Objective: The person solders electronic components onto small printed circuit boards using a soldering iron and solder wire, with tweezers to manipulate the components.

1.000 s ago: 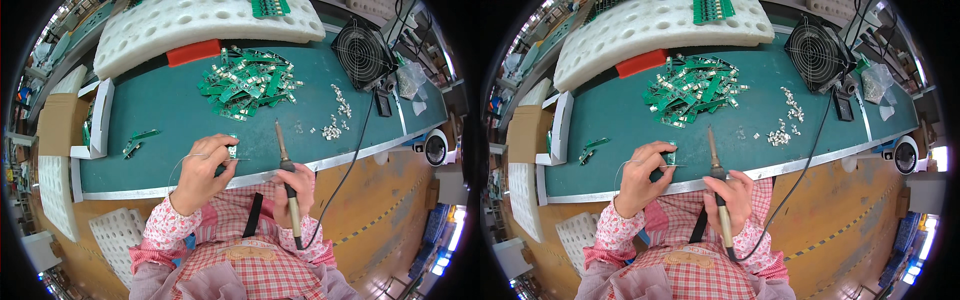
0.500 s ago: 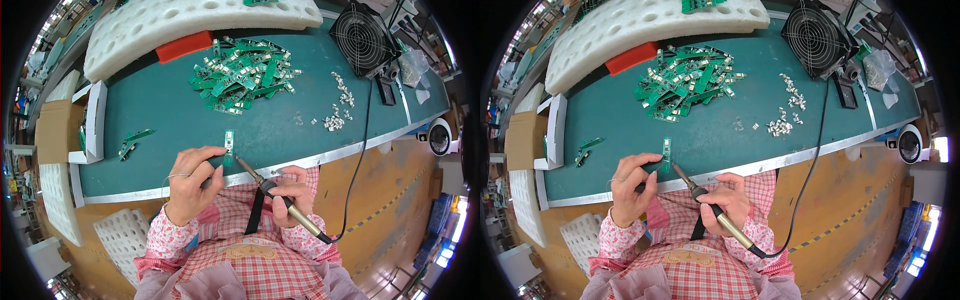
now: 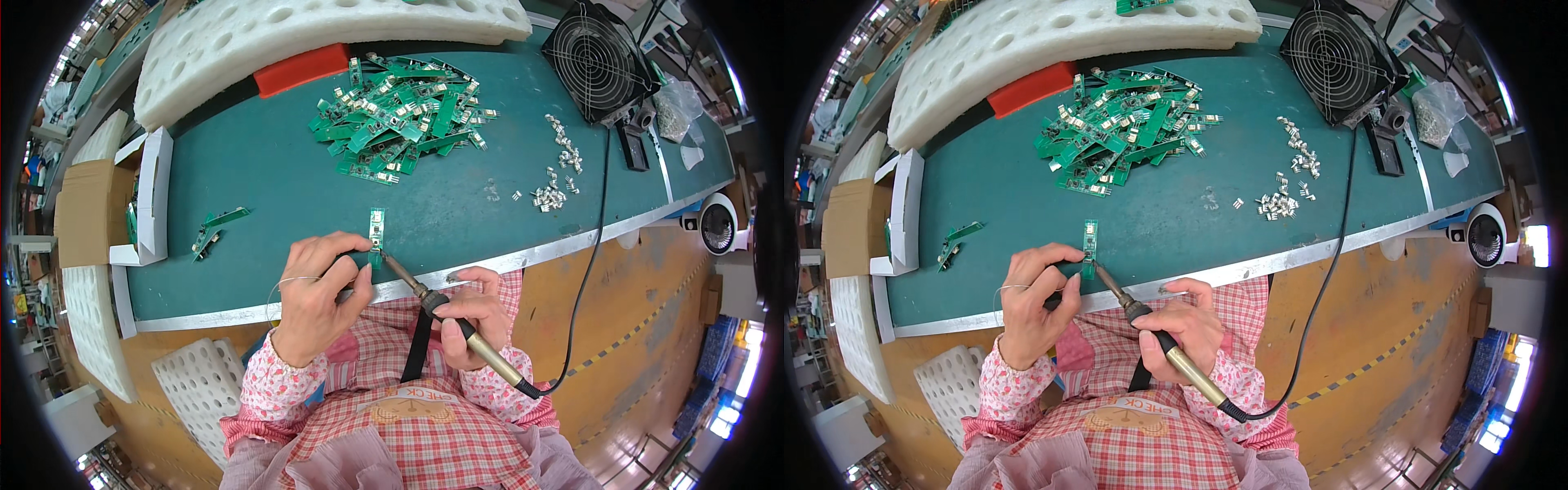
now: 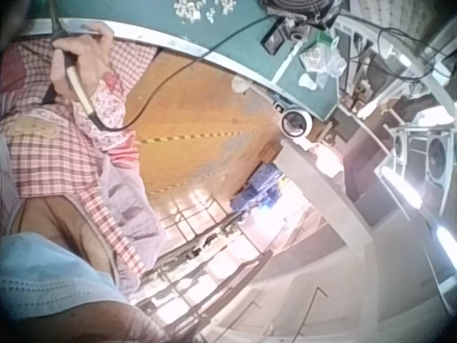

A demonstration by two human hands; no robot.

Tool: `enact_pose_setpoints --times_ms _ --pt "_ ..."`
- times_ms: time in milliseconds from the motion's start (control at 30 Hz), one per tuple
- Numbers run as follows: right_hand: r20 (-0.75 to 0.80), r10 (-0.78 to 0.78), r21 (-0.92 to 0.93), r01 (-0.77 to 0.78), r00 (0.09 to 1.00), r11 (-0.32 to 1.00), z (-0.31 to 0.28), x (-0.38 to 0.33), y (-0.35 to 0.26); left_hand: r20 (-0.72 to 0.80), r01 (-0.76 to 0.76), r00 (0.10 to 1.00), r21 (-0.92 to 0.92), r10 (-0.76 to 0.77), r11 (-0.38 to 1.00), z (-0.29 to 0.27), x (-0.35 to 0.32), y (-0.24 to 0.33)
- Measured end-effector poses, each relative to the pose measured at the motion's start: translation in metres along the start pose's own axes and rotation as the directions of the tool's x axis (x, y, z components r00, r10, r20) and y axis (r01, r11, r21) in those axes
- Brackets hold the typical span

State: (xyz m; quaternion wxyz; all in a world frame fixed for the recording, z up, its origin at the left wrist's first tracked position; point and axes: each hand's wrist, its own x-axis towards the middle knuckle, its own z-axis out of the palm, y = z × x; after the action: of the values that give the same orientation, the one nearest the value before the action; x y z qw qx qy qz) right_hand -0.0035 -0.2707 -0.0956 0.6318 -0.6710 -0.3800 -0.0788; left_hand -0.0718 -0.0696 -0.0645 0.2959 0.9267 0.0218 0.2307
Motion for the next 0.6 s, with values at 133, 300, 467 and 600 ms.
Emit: enact_pose_setpoints --times_ms 133,300,467,600 --pt "0.058 -0.007 -0.031 0.009 0.998 0.999 -0.0031 0.0036 -0.0032 0.002 -0.02 1.0 0.0 0.02 1.0 0.0003 0.0008 -0.0003" --pt "0.106 -0.062 -0.13 0.076 0.992 0.989 -0.0009 0.005 -0.0067 0.018 0.002 1.0 -0.001 -0.002 1.0 -0.0013 -0.0001 0.0005" --pt "0.081 -0.061 -0.145 0.073 0.995 0.987 0.0006 0.0047 -0.0085 0.023 0.007 1.0 -0.001 -0.007 1.0 -0.0014 0.0001 0.001" --pt "0.05 -0.046 -0.128 0.052 0.998 0.99 0.0033 0.0041 -0.0091 0.018 0.001 1.0 0.011 -0.002 1.0 0.0 0.0007 0.0014"
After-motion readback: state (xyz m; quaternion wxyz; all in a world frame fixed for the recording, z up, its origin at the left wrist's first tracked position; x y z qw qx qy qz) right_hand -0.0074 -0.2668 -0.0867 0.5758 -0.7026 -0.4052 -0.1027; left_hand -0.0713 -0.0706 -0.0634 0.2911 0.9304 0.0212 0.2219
